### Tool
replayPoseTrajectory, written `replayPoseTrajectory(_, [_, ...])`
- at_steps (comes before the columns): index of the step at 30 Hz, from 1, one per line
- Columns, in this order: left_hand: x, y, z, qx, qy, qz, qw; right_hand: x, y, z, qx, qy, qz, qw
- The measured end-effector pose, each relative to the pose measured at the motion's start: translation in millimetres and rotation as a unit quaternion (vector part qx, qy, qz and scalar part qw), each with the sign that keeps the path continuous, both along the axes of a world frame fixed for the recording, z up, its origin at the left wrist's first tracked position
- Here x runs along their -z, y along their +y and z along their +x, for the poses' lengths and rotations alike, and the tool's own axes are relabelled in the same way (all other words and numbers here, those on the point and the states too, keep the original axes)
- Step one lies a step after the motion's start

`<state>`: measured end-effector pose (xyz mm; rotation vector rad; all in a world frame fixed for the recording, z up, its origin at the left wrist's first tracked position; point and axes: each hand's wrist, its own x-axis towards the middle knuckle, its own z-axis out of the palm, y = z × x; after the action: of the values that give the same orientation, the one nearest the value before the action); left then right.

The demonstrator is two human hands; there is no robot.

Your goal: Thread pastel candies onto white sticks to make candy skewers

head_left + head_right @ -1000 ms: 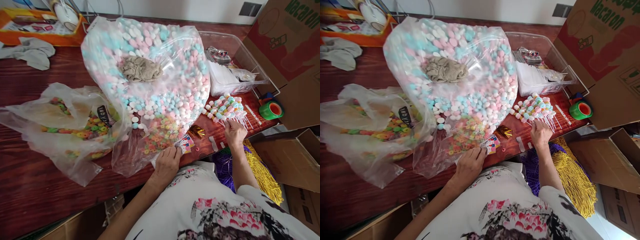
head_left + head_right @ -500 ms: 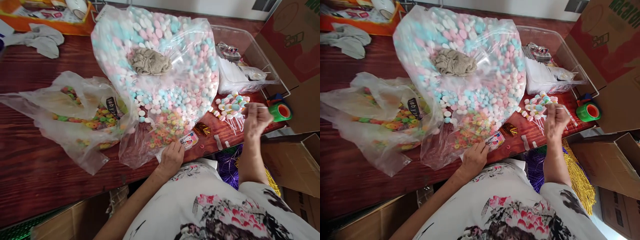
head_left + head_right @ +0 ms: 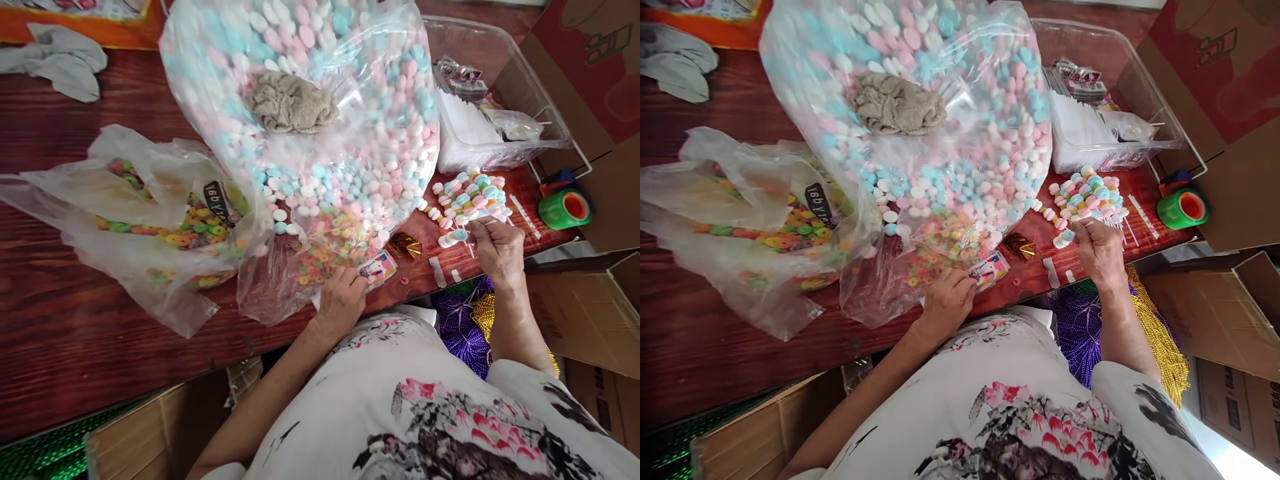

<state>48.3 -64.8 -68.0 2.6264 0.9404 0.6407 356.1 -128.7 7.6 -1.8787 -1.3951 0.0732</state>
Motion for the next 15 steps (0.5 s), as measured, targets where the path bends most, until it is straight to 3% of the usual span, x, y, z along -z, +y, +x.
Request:
replayPoseTrajectory(4, [-5.6,-13.4,-10.1,-0.024,0.069,-0.004,0.997,0.4,-3.6,0.5,0.008,-0.003,0.015,1.0])
replayPoseTrajectory(8, [-8.5,-20.1,-18.1,-0.044,0.112,0.005,0.993,11.1,-9.6,3.5,0.045,0.011,0.042,0.998])
replayPoseTrajectory(11, [-3.7,-14.0,-22.3,-0.031,0.061,-0.009,0.998,18.8,-14.2,7.0,0.061,0.024,0.049,0.997])
replayPoseTrajectory(15, [4.5,-1.6,-27.9,-0.04,-0.057,-0.088,0.994,20.0,-19.4,7.7,0.079,0.057,0.06,0.993])
